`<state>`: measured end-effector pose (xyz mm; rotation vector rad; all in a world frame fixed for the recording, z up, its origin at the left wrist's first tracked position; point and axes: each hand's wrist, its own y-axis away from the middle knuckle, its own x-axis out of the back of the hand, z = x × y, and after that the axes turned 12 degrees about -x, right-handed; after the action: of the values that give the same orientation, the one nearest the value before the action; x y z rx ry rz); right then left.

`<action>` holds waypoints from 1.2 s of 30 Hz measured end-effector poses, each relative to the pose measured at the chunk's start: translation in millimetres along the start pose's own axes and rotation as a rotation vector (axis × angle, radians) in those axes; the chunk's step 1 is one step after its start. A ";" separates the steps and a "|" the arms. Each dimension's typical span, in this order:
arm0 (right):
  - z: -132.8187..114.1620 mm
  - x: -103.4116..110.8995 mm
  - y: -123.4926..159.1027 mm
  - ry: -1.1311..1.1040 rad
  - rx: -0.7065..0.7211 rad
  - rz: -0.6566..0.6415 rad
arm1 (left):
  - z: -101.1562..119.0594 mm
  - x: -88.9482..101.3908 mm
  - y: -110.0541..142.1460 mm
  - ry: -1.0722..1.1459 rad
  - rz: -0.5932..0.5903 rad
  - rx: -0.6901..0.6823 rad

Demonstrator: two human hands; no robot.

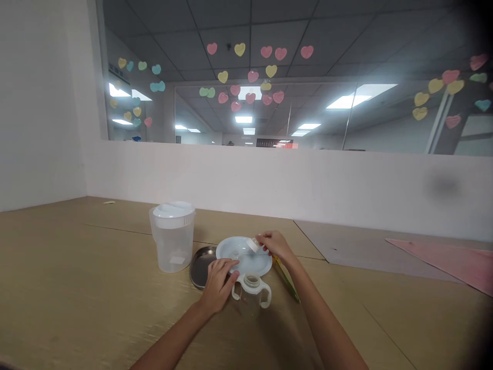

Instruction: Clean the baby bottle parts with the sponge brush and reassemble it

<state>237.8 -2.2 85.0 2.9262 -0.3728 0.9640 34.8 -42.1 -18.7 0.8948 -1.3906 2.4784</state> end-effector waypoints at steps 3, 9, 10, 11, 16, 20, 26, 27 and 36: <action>14.1 -1.3 -10.0 0.029 -0.043 0.043 | -3.2 0.2 -1.9 -0.013 -0.001 0.034; 24.6 -0.8 -19.1 0.055 -0.057 0.056 | -7.8 -5.2 -8.5 -0.021 0.024 0.092; 24.6 -1.7 -19.9 0.060 -0.056 0.052 | -7.9 -6.6 -9.3 -0.021 0.026 0.096; 24.2 -2.8 -20.4 0.065 -0.053 0.048 | -7.9 -7.8 -9.7 -0.023 0.029 0.097; 20.1 -5.8 -18.4 0.072 -0.037 0.027 | -8.5 -10.4 -7.3 -0.106 0.106 0.089; 14.1 -4.8 -11.9 0.063 -0.001 0.021 | -11.9 -9.1 -5.8 -0.180 0.141 0.108; 3.4 -6.5 -3.7 0.057 0.036 0.005 | -15.4 -11.0 -9.4 -0.115 0.181 0.117; 2.3 -7.0 -3.0 0.059 0.044 0.001 | -15.3 -11.9 -9.9 -0.102 0.188 0.126; -21.8 -18.6 19.8 0.125 0.202 -0.031 | -7.5 -10.0 -8.4 -0.007 0.298 0.112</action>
<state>206.0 -14.9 90.8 3.0153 -0.2355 1.2415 43.1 -29.9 -21.2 0.7658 -1.4972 2.7982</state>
